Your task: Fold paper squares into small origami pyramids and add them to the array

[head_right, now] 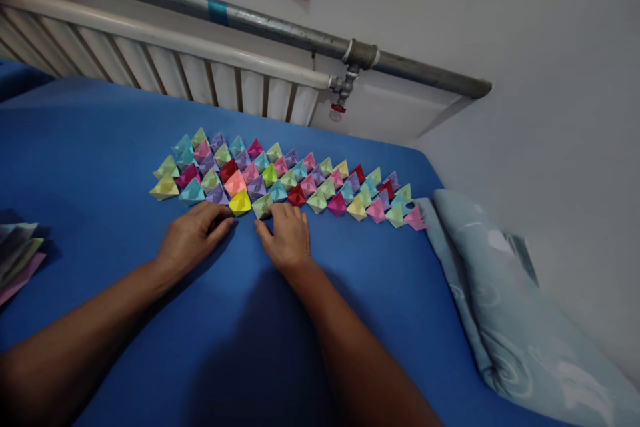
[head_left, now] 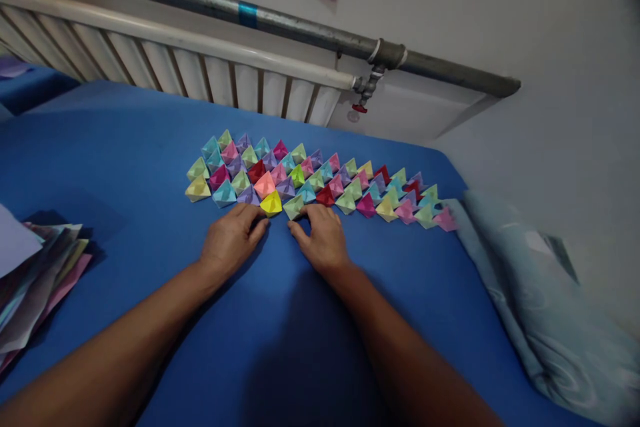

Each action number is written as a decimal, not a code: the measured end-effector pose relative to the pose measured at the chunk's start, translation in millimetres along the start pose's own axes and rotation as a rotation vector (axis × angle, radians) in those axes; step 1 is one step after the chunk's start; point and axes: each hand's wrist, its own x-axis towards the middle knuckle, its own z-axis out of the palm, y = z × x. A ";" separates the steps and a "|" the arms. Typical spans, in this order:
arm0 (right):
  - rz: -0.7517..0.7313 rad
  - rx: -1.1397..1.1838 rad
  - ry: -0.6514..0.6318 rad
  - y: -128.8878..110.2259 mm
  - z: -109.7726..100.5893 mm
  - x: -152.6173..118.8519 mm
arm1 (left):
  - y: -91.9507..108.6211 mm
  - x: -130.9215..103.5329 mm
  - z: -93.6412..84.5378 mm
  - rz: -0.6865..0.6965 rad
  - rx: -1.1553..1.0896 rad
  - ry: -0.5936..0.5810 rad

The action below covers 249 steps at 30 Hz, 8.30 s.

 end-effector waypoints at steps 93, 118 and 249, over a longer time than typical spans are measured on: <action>0.139 0.572 0.012 -40.4 -34.9 -107.1 | -27.9 -164.7 -165.0 -0.479 -1.077 0.420; 0.460 1.362 -0.035 -85.5 -57.0 -170.9 | 42.5 -169.0 -92.9 -0.512 -1.217 0.059; 0.169 0.209 0.020 -37.6 -55.8 -212.2 | 57.0 -169.3 -21.4 0.249 -0.038 -0.112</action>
